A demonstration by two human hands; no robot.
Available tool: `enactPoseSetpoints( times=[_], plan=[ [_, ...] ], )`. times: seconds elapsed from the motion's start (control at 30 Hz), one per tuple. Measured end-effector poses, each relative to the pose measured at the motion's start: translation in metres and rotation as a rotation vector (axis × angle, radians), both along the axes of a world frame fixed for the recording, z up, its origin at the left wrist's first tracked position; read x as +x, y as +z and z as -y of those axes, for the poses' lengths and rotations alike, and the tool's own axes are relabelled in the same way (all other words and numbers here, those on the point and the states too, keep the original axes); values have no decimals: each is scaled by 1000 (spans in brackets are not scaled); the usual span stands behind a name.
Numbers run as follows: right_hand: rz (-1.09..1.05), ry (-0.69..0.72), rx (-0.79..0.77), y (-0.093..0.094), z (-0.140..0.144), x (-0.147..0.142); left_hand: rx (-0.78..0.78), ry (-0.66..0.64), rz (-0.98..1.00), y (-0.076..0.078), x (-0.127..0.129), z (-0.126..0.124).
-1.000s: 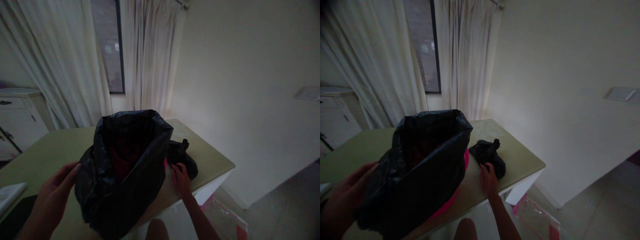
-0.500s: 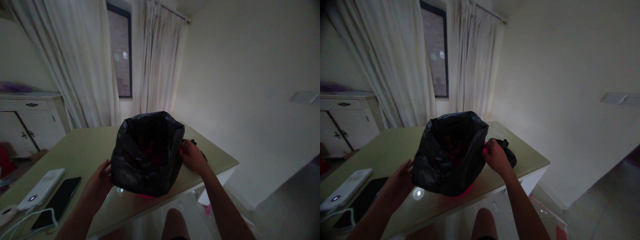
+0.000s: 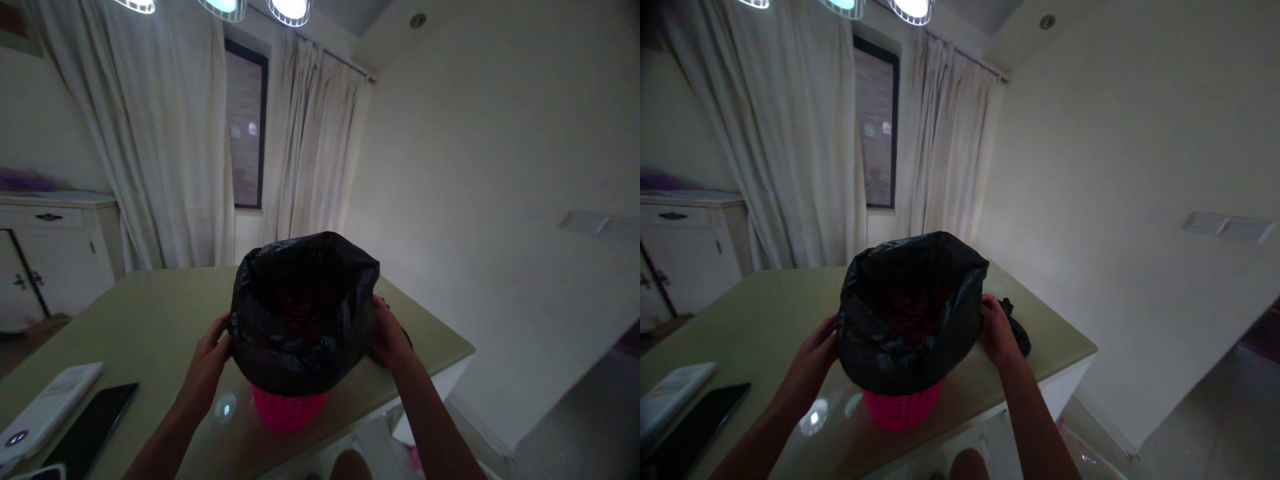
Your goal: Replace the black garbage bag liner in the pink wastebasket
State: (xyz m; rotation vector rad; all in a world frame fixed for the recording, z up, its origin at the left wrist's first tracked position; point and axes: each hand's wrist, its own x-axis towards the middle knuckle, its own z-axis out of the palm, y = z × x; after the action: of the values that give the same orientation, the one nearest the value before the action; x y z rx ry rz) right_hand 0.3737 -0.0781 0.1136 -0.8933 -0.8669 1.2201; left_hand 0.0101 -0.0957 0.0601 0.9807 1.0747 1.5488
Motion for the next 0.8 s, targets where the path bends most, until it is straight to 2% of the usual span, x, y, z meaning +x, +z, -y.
enactPoseSetpoints(
  times=[0.17, 0.3, 0.37, 0.43, 0.5, 0.6, 0.7, 0.8],
  plan=[
    [-53, -25, -55, -33, -20, -9, -90, -154, 81, -7, 6, -10],
    [49, 22, -71, -74, -23, -20, -182, -201, 45, -24, 5, -16],
    [173, 0, -14, -102, -24, -25, -217, -195, 0, -41, 4, -19],
    [379, -87, 88, -134, -27, -28, -218, -172, -81, -60, 3, -24],
    [618, -208, 179, -166, -31, -28, -157, -154, -195, -76, 1, -31],
    [864, -319, 189, -204, -35, -26, -10, -121, -372, -90, -4, -43],
    [937, -361, 164, -220, -30, -25, 44, 9, -450, -94, -9, -54],
    [879, -431, 142, -216, -20, -24, 7, 109, -445, -100, -15, -60]
  ],
)
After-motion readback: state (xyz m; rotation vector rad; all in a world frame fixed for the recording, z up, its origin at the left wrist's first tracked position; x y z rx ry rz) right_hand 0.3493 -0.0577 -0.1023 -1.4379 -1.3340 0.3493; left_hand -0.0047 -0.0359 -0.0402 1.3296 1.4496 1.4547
